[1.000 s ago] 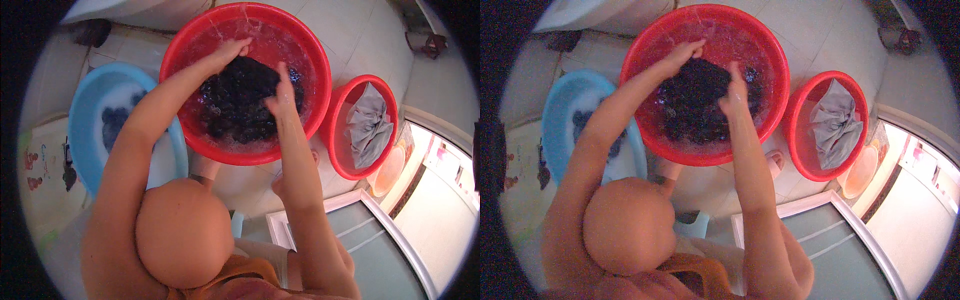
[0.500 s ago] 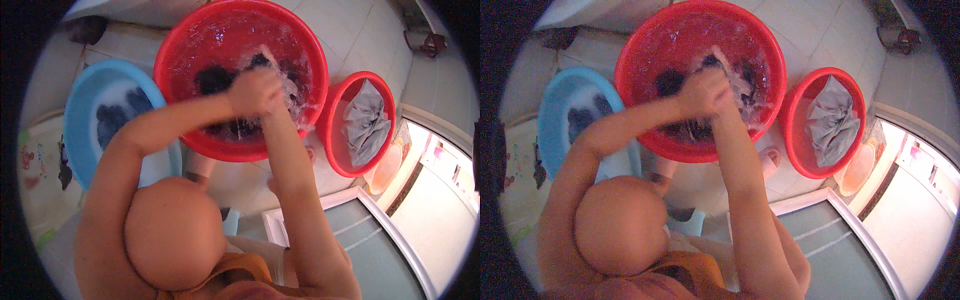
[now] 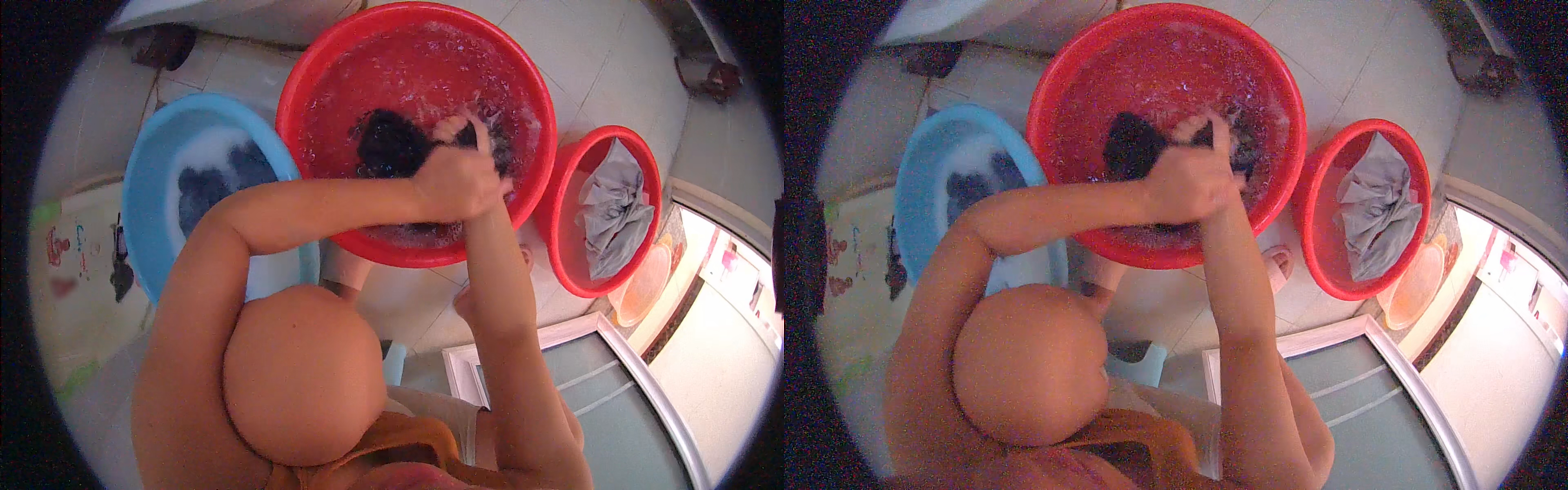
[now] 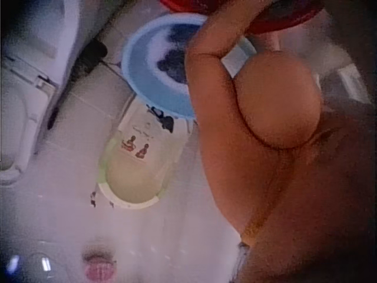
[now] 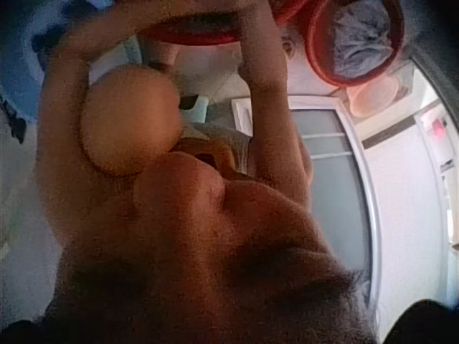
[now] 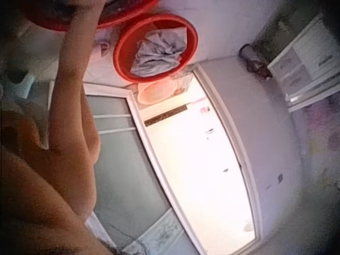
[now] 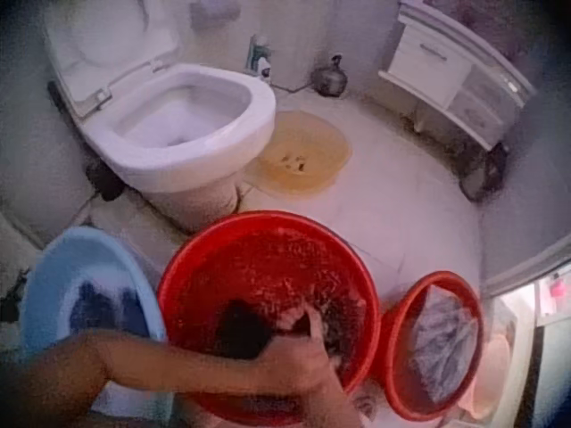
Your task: The person washes clothes by hand using plastic basins on the floor. They scrub a dark shirt and light-colored shorts in soapy water and rinse them in clean water.
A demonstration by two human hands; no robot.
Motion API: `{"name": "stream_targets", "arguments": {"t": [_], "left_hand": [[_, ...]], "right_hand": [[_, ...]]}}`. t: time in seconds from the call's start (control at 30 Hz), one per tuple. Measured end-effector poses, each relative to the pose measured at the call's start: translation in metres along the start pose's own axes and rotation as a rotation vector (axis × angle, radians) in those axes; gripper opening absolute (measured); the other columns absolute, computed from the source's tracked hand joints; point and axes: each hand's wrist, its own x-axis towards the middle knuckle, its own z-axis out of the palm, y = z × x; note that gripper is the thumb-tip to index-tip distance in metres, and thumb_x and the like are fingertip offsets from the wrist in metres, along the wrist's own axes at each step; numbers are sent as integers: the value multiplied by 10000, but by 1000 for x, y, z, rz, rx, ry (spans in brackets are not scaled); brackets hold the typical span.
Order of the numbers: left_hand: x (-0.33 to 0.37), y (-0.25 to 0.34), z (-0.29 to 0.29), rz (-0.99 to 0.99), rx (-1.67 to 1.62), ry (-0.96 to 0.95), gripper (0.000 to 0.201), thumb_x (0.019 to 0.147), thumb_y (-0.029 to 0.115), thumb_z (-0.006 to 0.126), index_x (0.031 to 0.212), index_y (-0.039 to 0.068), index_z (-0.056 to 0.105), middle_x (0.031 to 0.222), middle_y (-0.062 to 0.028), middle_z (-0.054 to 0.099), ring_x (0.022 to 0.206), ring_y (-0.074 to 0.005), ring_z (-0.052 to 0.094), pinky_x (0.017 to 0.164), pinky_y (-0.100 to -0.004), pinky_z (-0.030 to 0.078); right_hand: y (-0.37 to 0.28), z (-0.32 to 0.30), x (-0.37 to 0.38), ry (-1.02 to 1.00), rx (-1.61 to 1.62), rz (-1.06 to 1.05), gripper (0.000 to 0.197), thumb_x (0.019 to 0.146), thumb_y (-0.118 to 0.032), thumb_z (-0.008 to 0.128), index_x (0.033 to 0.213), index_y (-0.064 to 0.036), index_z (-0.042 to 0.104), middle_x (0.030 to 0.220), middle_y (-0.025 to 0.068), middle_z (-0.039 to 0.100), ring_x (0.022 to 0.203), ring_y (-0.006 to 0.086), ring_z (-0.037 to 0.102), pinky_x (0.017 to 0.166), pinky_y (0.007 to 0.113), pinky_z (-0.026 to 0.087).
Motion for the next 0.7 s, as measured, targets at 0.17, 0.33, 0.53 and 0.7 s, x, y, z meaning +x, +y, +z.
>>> {"name": "stream_targets", "arguments": {"t": [0.17, 0.33, 0.53, 0.7], "left_hand": [[21, -71, -17, 424, -87, -15, 286, 825, 279, 475, 664, 80, 602, 644, -132, 584, 643, -327, 586, 601, -399, 478], [7, -116, 6, 55, 42, -68, 293, 865, 242, 441, 1039, 19, 519, 947, -185, 599, 862, -359, 588, 732, -432, 473], [22, -53, -18, -246, -43, -97, 294, 773, 190, 504, 1019, 29, 518, 978, -204, 529, 962, -380, 515, 783, -499, 426], [-9, 1, -32, 283, -349, 126, 210, 785, 186, 504, 909, 27, 566, 944, -206, 519, 924, -390, 505, 746, -428, 441]], "right_hand": [[16, 7, 3, 194, -106, 153, 284, 827, -288, 470, 895, -50, 609, 881, 121, 628, 843, 301, 584, 784, 427, 459], [10, -44, 36, 196, -888, -316, 379, 861, -343, 473, 1096, -51, 530, 1065, 119, 571, 967, 289, 542, 866, 433, 397], [25, -44, 71, -12, -194, -133, 314, 874, -332, 471, 1033, -69, 536, 984, 83, 574, 931, 267, 527, 835, 353, 400], [-3, -43, 59, -80, -309, -113, 366, 843, -388, 480, 1058, -102, 556, 1021, 75, 582, 955, 261, 531, 888, 388, 403]]}}
